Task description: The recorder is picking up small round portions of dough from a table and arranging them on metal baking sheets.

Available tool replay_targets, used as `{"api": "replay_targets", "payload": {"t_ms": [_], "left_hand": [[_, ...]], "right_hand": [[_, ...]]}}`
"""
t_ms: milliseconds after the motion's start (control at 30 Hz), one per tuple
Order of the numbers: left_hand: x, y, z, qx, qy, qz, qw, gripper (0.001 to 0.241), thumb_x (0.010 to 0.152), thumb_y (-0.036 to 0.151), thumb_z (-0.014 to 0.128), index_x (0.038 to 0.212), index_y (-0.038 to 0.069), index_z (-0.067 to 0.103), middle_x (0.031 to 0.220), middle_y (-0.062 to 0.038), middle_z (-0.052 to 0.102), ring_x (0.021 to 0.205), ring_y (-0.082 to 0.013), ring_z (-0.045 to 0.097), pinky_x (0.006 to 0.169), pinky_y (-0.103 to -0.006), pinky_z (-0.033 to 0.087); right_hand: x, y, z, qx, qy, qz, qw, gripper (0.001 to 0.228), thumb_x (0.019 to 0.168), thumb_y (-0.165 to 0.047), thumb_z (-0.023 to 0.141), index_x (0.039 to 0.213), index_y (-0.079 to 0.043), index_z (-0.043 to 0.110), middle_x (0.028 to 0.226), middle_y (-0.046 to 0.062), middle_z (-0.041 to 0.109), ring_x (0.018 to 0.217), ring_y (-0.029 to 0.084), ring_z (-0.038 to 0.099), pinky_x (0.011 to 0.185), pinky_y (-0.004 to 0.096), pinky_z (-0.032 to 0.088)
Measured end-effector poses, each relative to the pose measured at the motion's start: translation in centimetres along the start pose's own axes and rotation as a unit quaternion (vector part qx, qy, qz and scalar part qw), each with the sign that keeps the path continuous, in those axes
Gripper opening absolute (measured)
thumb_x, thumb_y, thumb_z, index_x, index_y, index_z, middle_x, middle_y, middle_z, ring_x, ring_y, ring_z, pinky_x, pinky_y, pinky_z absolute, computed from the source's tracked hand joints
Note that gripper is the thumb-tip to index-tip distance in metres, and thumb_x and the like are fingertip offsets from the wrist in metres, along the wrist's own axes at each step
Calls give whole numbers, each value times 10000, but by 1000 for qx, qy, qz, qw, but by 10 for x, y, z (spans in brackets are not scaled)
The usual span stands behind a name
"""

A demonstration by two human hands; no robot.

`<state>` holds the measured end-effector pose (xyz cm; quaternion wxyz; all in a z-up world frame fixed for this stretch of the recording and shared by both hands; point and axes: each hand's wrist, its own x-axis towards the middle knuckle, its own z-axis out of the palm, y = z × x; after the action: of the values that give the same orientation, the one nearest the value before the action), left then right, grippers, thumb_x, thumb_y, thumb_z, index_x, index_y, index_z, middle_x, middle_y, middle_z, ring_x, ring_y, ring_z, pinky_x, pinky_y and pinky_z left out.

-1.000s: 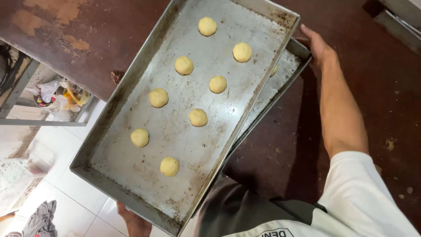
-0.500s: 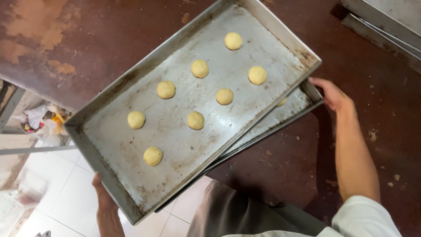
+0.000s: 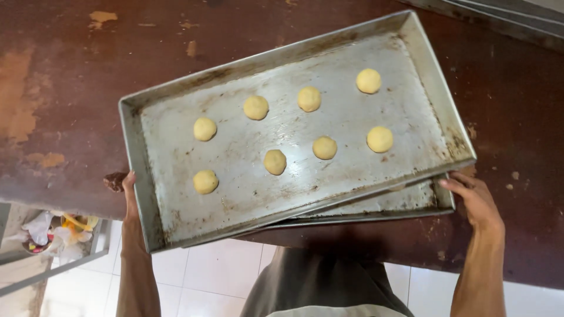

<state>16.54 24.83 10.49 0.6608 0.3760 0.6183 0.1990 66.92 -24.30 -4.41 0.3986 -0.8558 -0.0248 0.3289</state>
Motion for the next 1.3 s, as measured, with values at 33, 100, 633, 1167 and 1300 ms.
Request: {"api": "replay_targets", "payload": {"t_ms": [33, 100, 633, 1167, 1300], "left_hand": [[2, 6, 5, 13, -2, -8, 1000, 956, 761, 790, 464, 1503, 187, 478, 1429, -136, 539, 1204, -319, 547, 902, -495, 486], [39, 9, 12, 27, -59, 8, 998, 961, 777, 790, 471, 1509, 166, 476, 1449, -152, 531, 1221, -326, 534, 928, -491, 477], [219, 11, 28, 271, -108, 78, 953, 802, 951, 688, 494, 1537, 140, 468, 1487, -211, 468, 1332, -372, 468, 1005, -582, 389], [170, 0, 48, 472, 59, 375, 796, 247, 1027, 194, 712, 954, -36, 663, 850, -193, 690, 820, -268, 653, 729, -448, 516], [165, 6, 52, 460, 61, 365, 807, 267, 1042, 210, 721, 980, -42, 658, 829, -192, 668, 783, -258, 610, 688, -440, 492]], "right_hand": [[-8, 23, -7, 32, 18, -11, 999, 852, 756, -359, 813, 1441, 83, 566, 1463, 324, 583, 1462, 411, 487, 1233, 508, 323], [-41, 36, -8, 53, 55, 26, 997, 847, 767, -334, 823, 1457, 67, 539, 1443, 293, 582, 1419, 388, 490, 1190, 492, 315], [-124, 87, -39, 236, 149, 51, 959, 699, 1036, -421, 576, 1494, 92, 450, 1415, 186, 606, 1337, 310, 565, 1127, 386, 414], [-33, -49, -82, -129, 20, -66, 989, 365, 1012, -266, 637, 1217, 26, 715, 1040, 142, 741, 951, 208, 629, 856, 359, 481], [-29, -45, -77, -77, 46, -65, 994, 362, 973, -228, 678, 1250, 4, 714, 1059, 106, 737, 963, 172, 620, 843, 342, 492]]}}
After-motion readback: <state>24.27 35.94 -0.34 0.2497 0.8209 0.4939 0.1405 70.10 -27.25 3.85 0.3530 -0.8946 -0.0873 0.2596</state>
